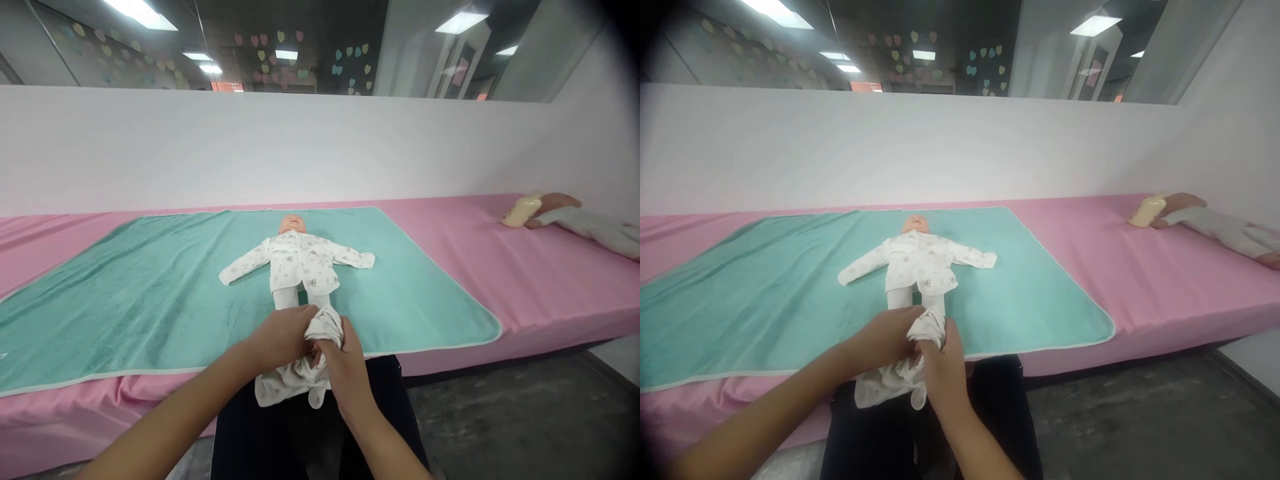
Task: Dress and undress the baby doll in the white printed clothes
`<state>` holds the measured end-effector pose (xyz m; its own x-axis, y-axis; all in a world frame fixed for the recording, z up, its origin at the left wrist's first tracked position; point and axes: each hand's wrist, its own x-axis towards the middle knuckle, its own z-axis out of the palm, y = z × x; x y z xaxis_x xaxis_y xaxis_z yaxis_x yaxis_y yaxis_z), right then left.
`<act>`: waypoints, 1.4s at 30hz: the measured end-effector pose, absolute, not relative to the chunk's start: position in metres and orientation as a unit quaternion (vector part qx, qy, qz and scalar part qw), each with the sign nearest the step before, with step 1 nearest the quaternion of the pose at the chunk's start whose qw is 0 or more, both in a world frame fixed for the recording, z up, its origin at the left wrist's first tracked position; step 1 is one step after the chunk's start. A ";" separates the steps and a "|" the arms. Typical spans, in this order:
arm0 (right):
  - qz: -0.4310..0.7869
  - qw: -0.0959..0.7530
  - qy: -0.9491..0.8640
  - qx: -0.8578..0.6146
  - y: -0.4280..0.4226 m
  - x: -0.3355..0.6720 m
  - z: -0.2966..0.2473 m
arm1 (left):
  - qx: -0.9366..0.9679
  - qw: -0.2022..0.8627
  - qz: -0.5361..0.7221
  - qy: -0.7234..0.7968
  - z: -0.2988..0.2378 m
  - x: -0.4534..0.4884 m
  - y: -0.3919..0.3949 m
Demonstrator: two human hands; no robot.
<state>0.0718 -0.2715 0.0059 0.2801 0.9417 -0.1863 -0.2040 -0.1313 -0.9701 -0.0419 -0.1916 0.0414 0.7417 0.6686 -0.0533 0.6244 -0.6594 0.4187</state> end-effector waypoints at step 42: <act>0.542 0.414 -0.596 -0.423 -0.192 0.173 -0.030 | 0.786 0.481 0.098 0.376 0.049 -0.067 -0.168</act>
<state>0.1734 -0.1919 -0.0298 -0.2989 0.9536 0.0362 0.0551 0.0551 -0.9970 -0.0667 -0.1678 0.0494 0.6975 0.6856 -0.2084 0.4970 -0.2533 0.8299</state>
